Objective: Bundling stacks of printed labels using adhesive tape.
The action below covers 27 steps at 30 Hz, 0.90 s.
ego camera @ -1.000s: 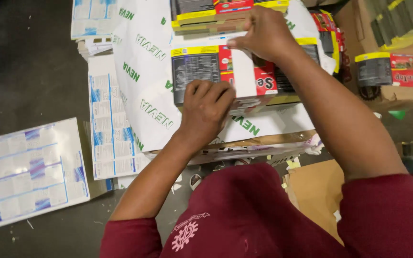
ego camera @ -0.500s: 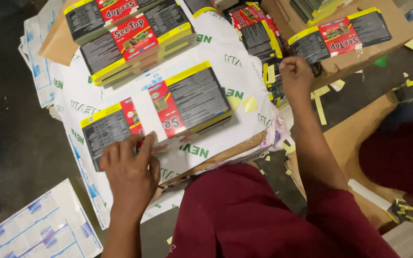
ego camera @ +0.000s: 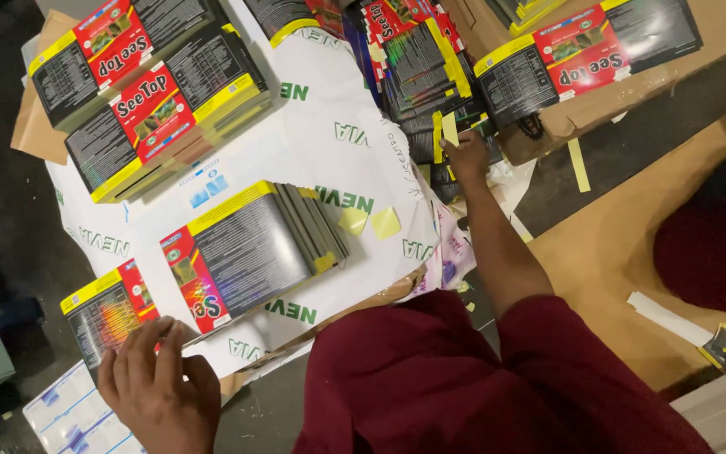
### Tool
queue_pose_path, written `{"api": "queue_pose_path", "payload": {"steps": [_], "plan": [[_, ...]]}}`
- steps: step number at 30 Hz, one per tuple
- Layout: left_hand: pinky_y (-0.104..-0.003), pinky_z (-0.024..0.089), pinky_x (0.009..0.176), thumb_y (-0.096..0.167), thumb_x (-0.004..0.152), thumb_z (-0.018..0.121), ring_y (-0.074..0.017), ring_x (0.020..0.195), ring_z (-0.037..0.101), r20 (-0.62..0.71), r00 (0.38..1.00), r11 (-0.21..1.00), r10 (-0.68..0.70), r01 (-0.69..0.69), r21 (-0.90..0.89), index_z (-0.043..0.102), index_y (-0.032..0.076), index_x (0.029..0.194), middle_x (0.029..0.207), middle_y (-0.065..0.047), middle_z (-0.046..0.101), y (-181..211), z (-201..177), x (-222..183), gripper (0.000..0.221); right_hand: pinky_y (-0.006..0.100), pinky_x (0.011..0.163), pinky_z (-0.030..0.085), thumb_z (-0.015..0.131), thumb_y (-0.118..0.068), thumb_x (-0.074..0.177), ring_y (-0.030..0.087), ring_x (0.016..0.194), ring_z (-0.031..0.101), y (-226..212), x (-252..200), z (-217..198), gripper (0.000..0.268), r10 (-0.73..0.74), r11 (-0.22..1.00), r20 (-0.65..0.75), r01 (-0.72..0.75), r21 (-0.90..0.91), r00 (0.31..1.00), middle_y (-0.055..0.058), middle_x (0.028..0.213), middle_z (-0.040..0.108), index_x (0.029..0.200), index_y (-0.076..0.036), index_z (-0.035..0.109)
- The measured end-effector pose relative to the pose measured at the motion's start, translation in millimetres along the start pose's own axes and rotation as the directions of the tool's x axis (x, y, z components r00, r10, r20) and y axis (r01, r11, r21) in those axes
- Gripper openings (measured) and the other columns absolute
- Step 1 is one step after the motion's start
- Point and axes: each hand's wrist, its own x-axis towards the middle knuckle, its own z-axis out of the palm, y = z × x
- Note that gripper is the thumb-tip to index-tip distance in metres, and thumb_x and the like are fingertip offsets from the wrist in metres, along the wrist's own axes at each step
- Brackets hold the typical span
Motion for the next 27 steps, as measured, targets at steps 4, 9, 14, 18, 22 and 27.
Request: {"api": "queue_pose_path", "payload": {"steps": [4, 9, 14, 18, 22, 27], "plan": [[-0.047, 0.033, 0.123, 0.002, 0.084, 0.064, -0.0245, 0.122, 0.063, -0.034, 0.998, 0.999, -0.052, 0.052, 0.0, 0.07, 0.007, 0.119, 0.129, -0.008, 0.066, 2, 5, -4, 0.036, 0.031, 0.06, 0.052, 0.091, -0.022, 0.081, 0.017, 0.067, 0.065, 42, 27, 12, 0.036, 0.059, 0.974, 0.085, -0.076, 0.213, 0.995, 0.006, 0.078, 0.071, 0.091, 0.001, 0.066], [-0.046, 0.035, 0.121, 0.001, 0.085, 0.064, -0.0241, 0.12, 0.064, -0.031, 0.999, 0.998, -0.042, 0.043, 0.034, 0.067, 0.006, 0.111, 0.13, -0.007, 0.066, 8, 4, -4, 0.026, 0.03, 0.056, 0.05, 0.083, -0.019, 0.091, 0.015, 0.062, 0.067, 30, 21, -3, 0.024, 0.168, 0.886, 0.262, -0.262, 0.383, 0.95, 0.007, 0.079, 0.073, 0.095, 0.001, 0.069], [-0.044, 0.036, 0.122, 0.0, 0.087, 0.065, -0.0232, 0.12, 0.064, -0.046, 0.998, 0.998, -0.044, 0.046, 0.043, 0.064, 0.008, 0.104, 0.129, -0.007, 0.067, 10, 6, 0, 0.019, 0.033, 0.061, 0.055, 0.078, -0.016, 0.095, 0.023, 0.066, 0.07, -5, 12, -33, 0.014, -0.07, 0.994, 0.077, 0.063, 0.09, 0.995, 0.013, 0.081, 0.076, 0.095, -0.001, 0.076], [-0.045, 0.036, 0.121, -0.001, 0.085, 0.065, -0.0244, 0.119, 0.064, -0.071, 0.997, 0.999, -0.042, 0.043, 0.008, 0.065, 0.007, 0.102, 0.126, -0.008, 0.067, 10, 6, 0, 0.02, 0.039, 0.066, 0.053, 0.079, -0.011, 0.094, 0.03, 0.071, 0.068, -48, -12, -70, 0.012, -0.199, 0.97, -0.046, 0.19, -0.155, 0.979, 0.017, 0.082, 0.073, 0.095, 0.001, 0.08], [-0.044, 0.036, 0.122, 0.0, 0.086, 0.065, -0.0241, 0.12, 0.063, -0.109, 0.994, 1.0, -0.024, 0.022, -0.019, 0.065, 0.004, 0.108, 0.127, -0.008, 0.067, 3, 11, -4, 0.022, 0.041, 0.064, 0.053, 0.075, -0.01, 0.091, 0.025, 0.072, 0.066, -28, -23, -97, 0.009, 0.22, 0.866, 0.254, -0.308, 0.394, 0.942, 0.009, 0.08, 0.07, 0.098, -0.005, 0.072], [-0.047, 0.035, 0.123, 0.0, 0.083, 0.066, -0.0238, 0.119, 0.065, -0.17, 0.985, 0.989, -0.04, 0.015, -0.146, 0.067, 0.003, 0.117, 0.127, -0.008, 0.069, -1, 9, 2, 0.033, 0.037, 0.076, 0.054, 0.065, -0.008, 0.1, 0.02, 0.085, 0.064, -108, -113, -173, 0.009, 0.066, 0.312, 0.699, -0.68, 0.664, 0.712, 0.009, 0.097, 0.068, 0.108, -0.006, 0.061]]}}
